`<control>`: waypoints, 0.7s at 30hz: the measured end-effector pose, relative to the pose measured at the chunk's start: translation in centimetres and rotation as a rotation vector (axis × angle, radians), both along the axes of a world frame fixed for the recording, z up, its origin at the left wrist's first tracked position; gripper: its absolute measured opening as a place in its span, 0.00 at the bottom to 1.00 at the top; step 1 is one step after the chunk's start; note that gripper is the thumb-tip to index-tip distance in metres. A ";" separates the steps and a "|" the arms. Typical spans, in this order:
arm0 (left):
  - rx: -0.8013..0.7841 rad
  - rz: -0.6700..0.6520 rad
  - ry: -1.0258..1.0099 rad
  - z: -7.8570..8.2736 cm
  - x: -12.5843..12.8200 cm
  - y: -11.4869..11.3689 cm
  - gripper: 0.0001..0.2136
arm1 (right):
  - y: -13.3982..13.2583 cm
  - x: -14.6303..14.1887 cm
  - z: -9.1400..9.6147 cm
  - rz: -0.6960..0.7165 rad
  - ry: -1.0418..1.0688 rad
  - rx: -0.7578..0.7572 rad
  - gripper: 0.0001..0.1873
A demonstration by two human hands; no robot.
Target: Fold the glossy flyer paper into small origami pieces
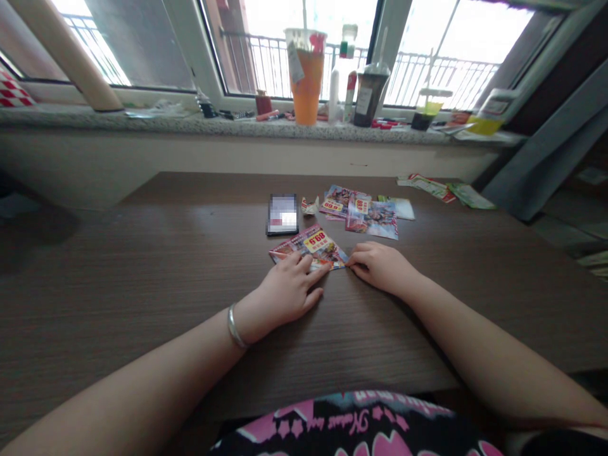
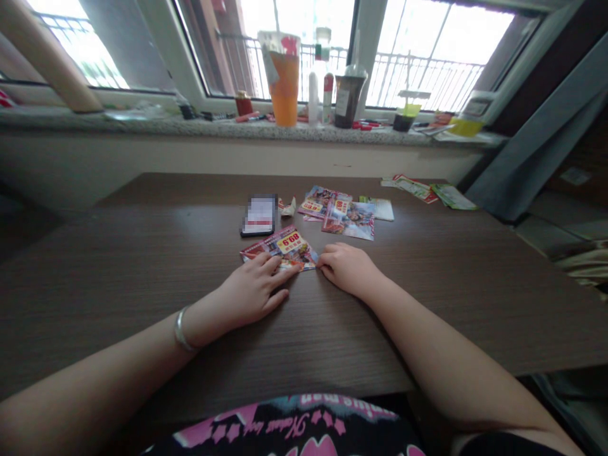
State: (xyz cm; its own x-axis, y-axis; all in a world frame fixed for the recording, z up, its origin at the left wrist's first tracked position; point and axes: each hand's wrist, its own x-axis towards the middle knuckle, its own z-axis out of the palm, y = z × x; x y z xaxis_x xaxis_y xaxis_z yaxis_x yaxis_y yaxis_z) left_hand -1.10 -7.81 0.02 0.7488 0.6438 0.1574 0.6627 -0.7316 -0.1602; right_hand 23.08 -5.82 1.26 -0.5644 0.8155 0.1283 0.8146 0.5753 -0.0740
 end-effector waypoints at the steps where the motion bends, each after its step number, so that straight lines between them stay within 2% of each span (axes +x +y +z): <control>1: 0.003 0.001 0.001 0.0 0.0 0.0 0.24 | 0.1 0.2 0.0 -0.003 0.003 -0.008 0.11; 8: -0.012 0.008 0.004 -0.1 -0.2 -0.1 0.24 | 1.4 1.8 -1.0 0.008 0.129 -0.049 0.10; 11: -0.011 0.014 -0.001 0.0 -0.1 -0.1 0.24 | 1.1 1.2 -1.0 0.009 0.197 0.001 0.10; 16: 0.002 0.008 -0.011 0.2 0.1 0.0 0.24 | 0.0 -0.6 -0.6 0.179 0.136 0.058 0.11; 21: 0.001 0.010 -0.003 0.2 0.2 0.0 0.24 | -0.2 -1.2 -0.7 0.135 0.110 0.062 0.11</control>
